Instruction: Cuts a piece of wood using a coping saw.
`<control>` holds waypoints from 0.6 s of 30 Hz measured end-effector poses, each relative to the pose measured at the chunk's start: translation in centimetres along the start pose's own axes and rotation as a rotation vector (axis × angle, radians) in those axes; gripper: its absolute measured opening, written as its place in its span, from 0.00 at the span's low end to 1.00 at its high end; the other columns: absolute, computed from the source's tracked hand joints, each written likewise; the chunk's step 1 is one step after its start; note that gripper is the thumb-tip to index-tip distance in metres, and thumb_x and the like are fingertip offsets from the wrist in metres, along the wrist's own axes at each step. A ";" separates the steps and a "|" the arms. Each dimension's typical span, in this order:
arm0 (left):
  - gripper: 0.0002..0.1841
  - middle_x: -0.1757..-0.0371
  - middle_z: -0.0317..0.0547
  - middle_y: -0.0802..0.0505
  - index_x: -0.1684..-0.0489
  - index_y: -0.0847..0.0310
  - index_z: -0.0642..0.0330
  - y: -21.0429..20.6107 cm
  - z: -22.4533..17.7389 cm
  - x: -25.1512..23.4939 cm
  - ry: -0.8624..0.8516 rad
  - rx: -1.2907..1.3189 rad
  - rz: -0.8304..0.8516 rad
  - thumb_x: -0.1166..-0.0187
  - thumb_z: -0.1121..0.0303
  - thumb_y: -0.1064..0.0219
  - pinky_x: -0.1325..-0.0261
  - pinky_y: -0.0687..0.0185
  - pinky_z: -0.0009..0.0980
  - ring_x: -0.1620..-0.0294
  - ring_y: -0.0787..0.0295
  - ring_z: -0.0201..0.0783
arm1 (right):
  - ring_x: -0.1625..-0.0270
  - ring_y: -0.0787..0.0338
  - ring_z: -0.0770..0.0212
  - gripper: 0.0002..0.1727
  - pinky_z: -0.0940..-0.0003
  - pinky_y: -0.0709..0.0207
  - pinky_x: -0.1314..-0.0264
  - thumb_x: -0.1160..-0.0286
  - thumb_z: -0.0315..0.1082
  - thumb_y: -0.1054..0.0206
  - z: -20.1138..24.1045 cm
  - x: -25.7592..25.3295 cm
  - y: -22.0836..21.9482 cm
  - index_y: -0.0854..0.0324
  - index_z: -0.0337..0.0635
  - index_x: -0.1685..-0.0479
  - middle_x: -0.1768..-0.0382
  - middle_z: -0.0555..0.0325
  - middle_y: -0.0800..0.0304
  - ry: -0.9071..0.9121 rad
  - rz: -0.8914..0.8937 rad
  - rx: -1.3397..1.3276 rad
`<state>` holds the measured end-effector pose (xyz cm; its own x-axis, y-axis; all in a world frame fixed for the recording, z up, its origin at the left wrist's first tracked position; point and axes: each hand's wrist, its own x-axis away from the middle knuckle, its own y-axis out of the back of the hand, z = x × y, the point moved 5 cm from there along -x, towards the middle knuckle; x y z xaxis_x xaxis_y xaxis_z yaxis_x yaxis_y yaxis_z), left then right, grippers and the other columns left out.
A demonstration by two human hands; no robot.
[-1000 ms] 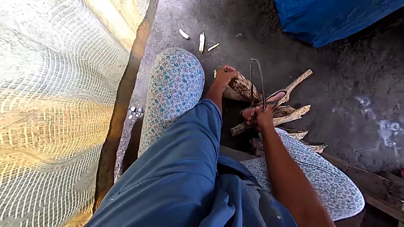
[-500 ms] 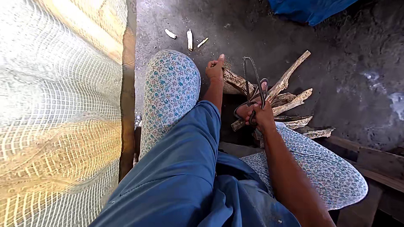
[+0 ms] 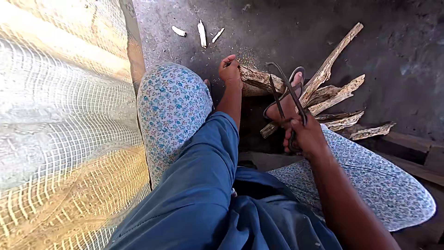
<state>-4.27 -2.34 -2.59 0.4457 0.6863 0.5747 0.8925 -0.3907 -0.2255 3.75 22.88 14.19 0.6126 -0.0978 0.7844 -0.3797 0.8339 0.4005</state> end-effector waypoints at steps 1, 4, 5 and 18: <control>0.14 0.50 0.54 0.13 0.47 0.17 0.68 0.0 -0.1 0.0 0.012 -0.024 -0.032 0.28 0.86 0.36 0.49 0.17 0.40 0.51 0.16 0.43 | 0.86 0.16 0.59 0.13 0.62 0.15 0.84 0.02 0.38 0.54 0.8 -1.1 -0.7 0.40 0.40 0.32 0.80 0.54 0.23 0.012 0.007 0.023; 0.13 0.47 0.58 0.13 0.40 0.18 0.67 1.2 -0.1 0.6 0.112 -0.152 -0.155 0.20 0.77 0.35 0.44 0.19 0.45 0.45 0.17 0.47 | 0.88 0.19 0.59 0.16 0.61 0.18 0.85 0.02 0.43 0.54 1.8 -3.4 -2.7 0.42 0.41 0.30 0.80 0.53 0.24 0.035 0.020 0.147; 0.14 0.44 0.60 0.13 0.38 0.18 0.66 1.8 0.1 0.8 0.146 -0.181 -0.184 0.19 0.75 0.35 0.43 0.19 0.49 0.43 0.17 0.50 | 0.88 0.20 0.59 0.18 0.62 0.18 0.85 0.02 0.43 0.54 1.8 -3.7 -3.2 0.41 0.41 0.28 0.81 0.53 0.24 0.050 0.019 0.194; 0.29 0.28 0.63 0.19 0.18 0.34 0.66 3.0 1.4 1.1 0.127 0.065 -0.087 0.19 0.76 0.32 0.31 0.21 0.47 0.30 0.20 0.50 | 0.85 0.16 0.58 0.14 0.61 0.15 0.83 0.02 0.37 0.54 -1.1 -0.2 -2.9 0.41 0.40 0.29 0.80 0.54 0.23 0.071 -0.039 0.091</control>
<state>-1.00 -1.86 -3.71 0.3575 0.6315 0.6881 0.9319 -0.2893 -0.2187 5.48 21.12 12.32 0.6745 -0.0875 0.7331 -0.4143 0.7770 0.4739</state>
